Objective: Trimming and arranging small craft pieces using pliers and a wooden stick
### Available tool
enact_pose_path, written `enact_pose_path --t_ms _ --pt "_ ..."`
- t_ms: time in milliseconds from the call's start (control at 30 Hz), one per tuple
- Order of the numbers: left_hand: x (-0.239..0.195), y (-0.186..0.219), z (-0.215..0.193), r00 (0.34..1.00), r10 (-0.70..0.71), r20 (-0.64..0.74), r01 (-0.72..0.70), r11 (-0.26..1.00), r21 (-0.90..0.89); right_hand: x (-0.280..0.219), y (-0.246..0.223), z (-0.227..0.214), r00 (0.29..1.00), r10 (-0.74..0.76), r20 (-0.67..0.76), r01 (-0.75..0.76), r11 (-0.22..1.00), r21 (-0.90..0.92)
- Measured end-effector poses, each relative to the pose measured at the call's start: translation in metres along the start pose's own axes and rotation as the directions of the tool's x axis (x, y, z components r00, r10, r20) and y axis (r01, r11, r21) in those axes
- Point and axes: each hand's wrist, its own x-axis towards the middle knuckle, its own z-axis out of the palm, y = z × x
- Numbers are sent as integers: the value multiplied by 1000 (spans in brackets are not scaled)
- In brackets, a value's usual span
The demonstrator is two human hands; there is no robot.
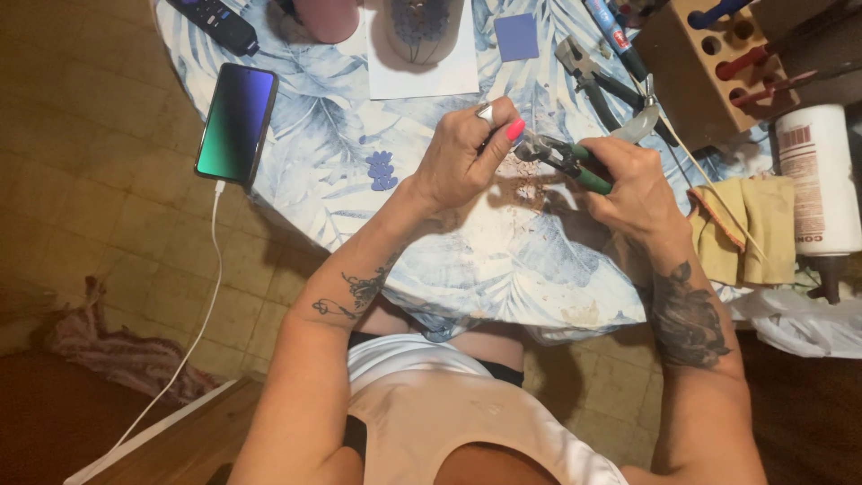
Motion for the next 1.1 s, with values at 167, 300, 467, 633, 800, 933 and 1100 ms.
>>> enact_pose_path --t_ms 167,300,467,633,800,933,1100 --pt "3 11 -3 1000 9 -6 -9 1000 17 2 -4 -2 999 -30 -16 29 999 -25" --pt "0 5 0 1000 0 -4 0 1000 -2 -1 3 1 1000 -15 -4 14 1000 -27" --pt "-1 2 2 1000 -6 -3 6 1000 -14 -2 0 0 1000 7 -1 -7 1000 -24" --pt "-1 4 1 1000 -12 -11 11 1000 -18 -2 5 2 1000 26 3 -26 1000 -7" --pt "2 10 -3 1000 8 -6 -8 1000 10 3 -6 -2 999 -41 -5 41 998 -52" --pt "3 13 -4 1000 6 4 -6 1000 20 2 -3 -3 1000 -30 1 30 999 -38" --pt "2 11 -2 1000 4 11 -4 1000 17 0 2 -1 1000 -24 11 24 999 -27"
